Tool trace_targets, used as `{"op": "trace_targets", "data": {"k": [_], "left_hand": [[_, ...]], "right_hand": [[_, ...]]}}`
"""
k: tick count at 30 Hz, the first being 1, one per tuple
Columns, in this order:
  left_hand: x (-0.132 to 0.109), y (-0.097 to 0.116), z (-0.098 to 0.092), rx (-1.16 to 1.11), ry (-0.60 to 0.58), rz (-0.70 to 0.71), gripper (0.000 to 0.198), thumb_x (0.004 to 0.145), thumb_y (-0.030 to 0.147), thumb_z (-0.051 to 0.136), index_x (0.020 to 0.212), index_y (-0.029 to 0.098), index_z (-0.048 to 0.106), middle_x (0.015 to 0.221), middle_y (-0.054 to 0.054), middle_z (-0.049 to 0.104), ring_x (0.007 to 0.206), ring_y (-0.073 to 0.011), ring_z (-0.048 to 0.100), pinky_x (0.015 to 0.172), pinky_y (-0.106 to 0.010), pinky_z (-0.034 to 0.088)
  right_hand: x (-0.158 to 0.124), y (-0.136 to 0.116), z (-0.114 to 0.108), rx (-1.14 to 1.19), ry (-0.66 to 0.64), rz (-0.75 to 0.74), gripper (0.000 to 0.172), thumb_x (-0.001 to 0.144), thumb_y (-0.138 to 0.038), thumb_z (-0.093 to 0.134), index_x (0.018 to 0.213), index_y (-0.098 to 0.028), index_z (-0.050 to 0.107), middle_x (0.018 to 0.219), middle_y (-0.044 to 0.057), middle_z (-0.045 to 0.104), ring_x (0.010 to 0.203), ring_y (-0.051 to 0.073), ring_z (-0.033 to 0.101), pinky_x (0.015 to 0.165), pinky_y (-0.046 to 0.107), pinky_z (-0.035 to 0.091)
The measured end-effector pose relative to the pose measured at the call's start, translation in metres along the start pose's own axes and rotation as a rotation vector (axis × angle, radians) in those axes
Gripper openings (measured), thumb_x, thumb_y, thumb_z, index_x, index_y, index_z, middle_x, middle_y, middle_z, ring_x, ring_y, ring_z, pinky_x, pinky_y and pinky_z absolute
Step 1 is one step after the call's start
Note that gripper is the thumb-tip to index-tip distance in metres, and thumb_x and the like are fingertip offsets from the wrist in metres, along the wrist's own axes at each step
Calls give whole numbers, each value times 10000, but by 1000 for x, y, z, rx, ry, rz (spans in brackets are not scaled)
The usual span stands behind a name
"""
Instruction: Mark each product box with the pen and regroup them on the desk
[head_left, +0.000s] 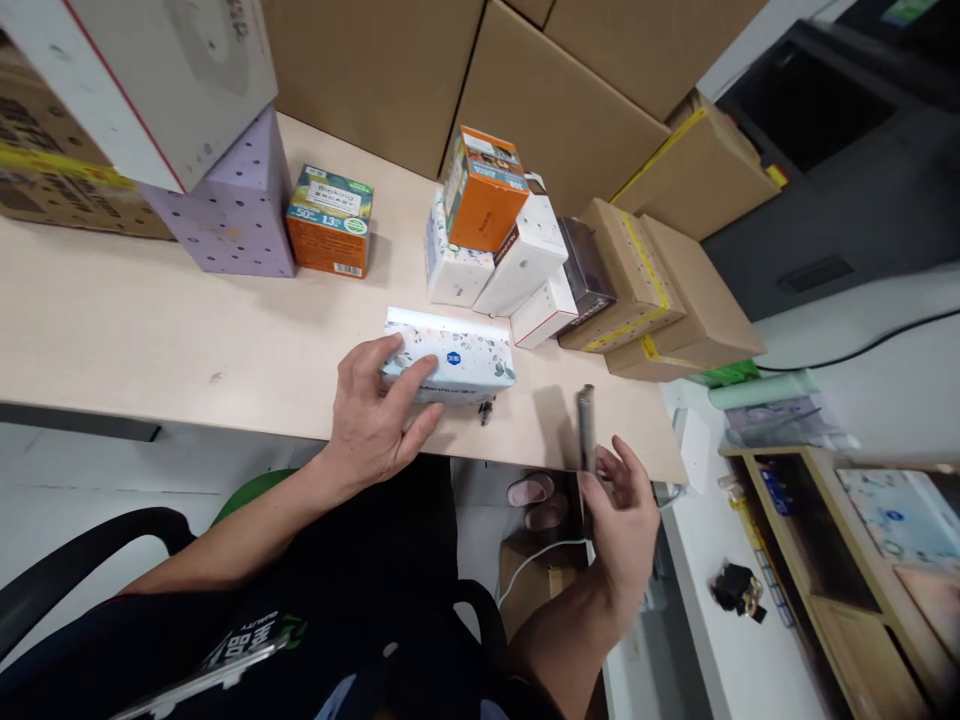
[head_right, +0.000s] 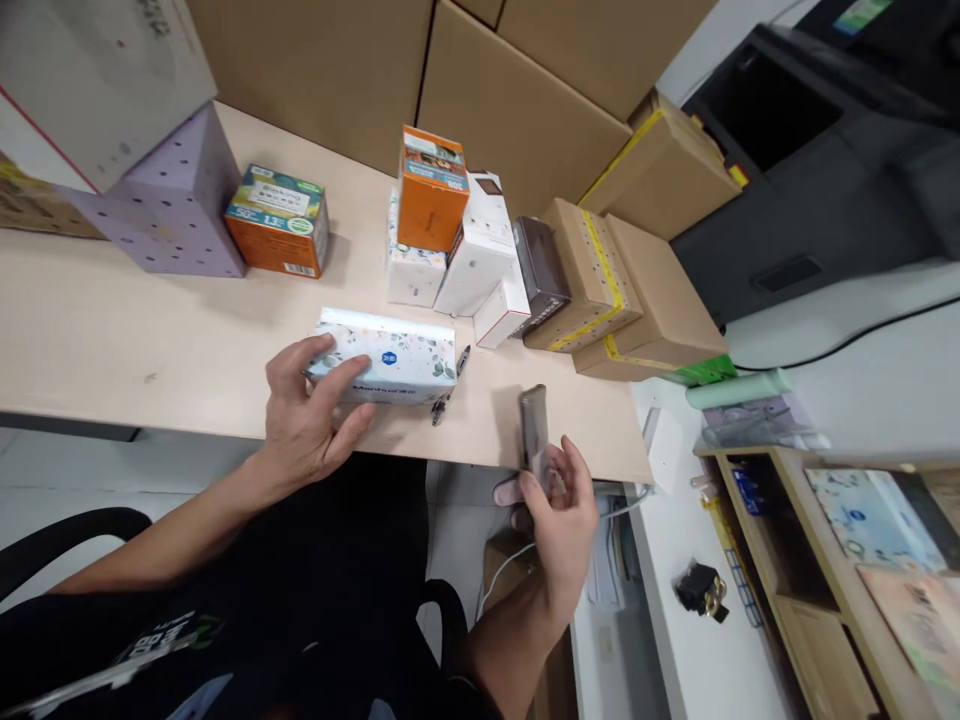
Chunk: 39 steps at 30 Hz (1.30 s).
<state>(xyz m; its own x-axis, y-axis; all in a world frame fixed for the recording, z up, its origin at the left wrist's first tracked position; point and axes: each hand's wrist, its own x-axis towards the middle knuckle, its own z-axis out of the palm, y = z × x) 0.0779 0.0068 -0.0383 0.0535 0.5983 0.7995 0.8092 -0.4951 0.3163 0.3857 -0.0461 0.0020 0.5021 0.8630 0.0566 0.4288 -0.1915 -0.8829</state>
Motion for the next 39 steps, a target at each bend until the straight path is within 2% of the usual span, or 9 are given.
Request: {"op": "trace_targets", "data": {"k": [3,6,10,14,19,24,29,34,39], "left_hand": [[0,1,0,4,12,5,507,991,396,625,1458,233,515,1444,-179,420,1340,-356,453,1121,-531,474],[0,3,-2,6,15,2,514,983,378,639,1457,224,514,1428,-183,440,1333,-359,464,1095,-524,494],[0,4,-4,21,0,-2,504,971,347,649,1442,215,524,1420,-185,457,1330,-364,469,1095,-532,490],[-1,3,-4,30,12,17,431,1004,340,567,1399,168,555,1417,-209,448,1327,-366,460,1080,-532,502],[-2,1,-2,0,43,15,401,1013,310,508,1383,167,567,1399,-195,460,1318,-340,476,1072,-511,516],[-3,1,-4,-26,34,29,467,1024,403,463,1427,182,543,1406,-198,461,1318,-348,486,1069,-543,523],[-6,-1,-1,-17,42,3,473,1028,432,454,1436,211,543,1422,-191,488,1309,-344,522,1044,-543,560],[-9,-2,1,37,36,-7,436,1029,368,488,1444,244,539,1414,-162,536,1297,-314,570,1022,-499,594],[-9,-2,1,-22,52,-26,453,1035,356,480,1474,257,528,1426,-156,569,1326,-325,590,1062,-522,584]], "right_hand": [[-14,-17,9,568,-147,141,718,686,-584,723,1312,-236,673,1141,142,762,815,290,720,685,465,581],[-28,-35,32,950,-395,296,669,756,-672,607,1282,-271,710,1146,153,771,872,328,721,673,494,577],[-43,-51,73,1093,-822,439,681,835,-779,546,1240,-266,736,1164,155,773,944,305,695,697,447,576],[-50,-68,108,1167,-1022,525,736,847,-790,518,1237,-204,734,1141,158,764,900,273,663,624,363,539],[-47,-82,120,1228,-1081,538,701,871,-762,488,1210,-210,756,1109,139,777,798,238,638,570,325,503],[-45,-85,117,1171,-1078,553,693,890,-750,444,1164,-206,774,1130,135,784,790,238,652,594,334,513],[-50,-96,122,1065,-1087,492,718,894,-774,344,1111,-249,783,1070,78,784,772,232,633,614,342,504],[-52,-104,124,995,-1081,447,734,883,-783,306,1046,-271,805,1082,69,782,777,245,612,633,362,491],[-53,-105,125,1040,-1091,434,764,910,-763,250,1033,-262,814,1057,60,781,774,231,615,619,334,486]]}}
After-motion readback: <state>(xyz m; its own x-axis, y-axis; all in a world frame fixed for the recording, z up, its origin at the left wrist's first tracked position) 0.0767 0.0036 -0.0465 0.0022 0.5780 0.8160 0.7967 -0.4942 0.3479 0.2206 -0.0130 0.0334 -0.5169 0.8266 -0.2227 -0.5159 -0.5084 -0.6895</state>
